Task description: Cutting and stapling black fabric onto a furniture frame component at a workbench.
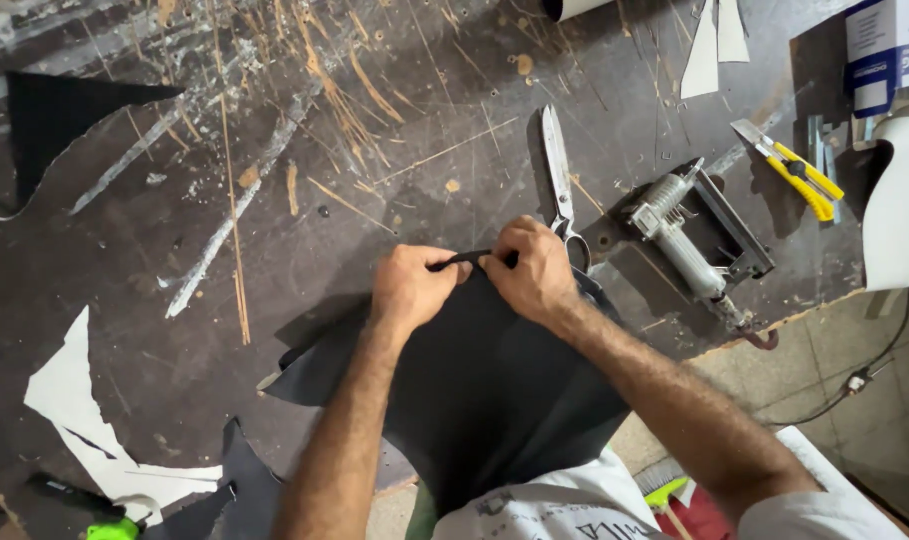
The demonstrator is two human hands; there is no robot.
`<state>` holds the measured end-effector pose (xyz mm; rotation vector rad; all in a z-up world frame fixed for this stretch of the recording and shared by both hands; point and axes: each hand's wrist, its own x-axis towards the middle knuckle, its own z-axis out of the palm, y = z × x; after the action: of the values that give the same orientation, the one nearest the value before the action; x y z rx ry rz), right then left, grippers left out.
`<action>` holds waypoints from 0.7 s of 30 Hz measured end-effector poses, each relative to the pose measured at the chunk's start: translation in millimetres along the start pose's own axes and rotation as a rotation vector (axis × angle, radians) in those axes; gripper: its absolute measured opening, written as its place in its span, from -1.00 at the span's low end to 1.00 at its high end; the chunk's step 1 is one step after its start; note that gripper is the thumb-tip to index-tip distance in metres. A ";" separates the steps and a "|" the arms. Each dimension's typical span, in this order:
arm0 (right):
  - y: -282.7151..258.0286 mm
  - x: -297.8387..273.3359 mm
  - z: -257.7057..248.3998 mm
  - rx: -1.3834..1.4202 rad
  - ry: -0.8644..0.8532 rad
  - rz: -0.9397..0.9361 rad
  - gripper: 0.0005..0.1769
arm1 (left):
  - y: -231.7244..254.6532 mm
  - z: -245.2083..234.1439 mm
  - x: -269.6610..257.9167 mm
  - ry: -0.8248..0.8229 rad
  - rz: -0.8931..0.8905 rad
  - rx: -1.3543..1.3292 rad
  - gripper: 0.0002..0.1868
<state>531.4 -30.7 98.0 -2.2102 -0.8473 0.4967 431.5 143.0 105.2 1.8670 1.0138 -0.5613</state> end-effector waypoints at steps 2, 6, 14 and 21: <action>-9.7 3.8 -17.6 -0.019 -0.023 0.161 -0.70 | 0.0 -3.5 -1.4 0.023 -0.024 -0.050 -0.67; 47.5 -27.5 -92.9 -0.202 0.258 0.313 -0.62 | 8.0 -2.4 -7.2 0.007 -0.010 -0.072 -0.63; 160.5 -76.7 -144.3 -0.727 -0.268 0.446 -0.21 | 11.9 -1.9 -6.8 0.020 0.060 -0.076 -0.68; -70.4 -70.8 -171.3 -0.233 -0.087 0.671 -0.46 | 10.9 -1.3 -21.9 -0.013 0.155 -0.154 -0.72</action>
<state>547.1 -124.3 272.1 -2.6917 -0.1811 0.8452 428.3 132.4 127.0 1.7843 0.8695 -0.3926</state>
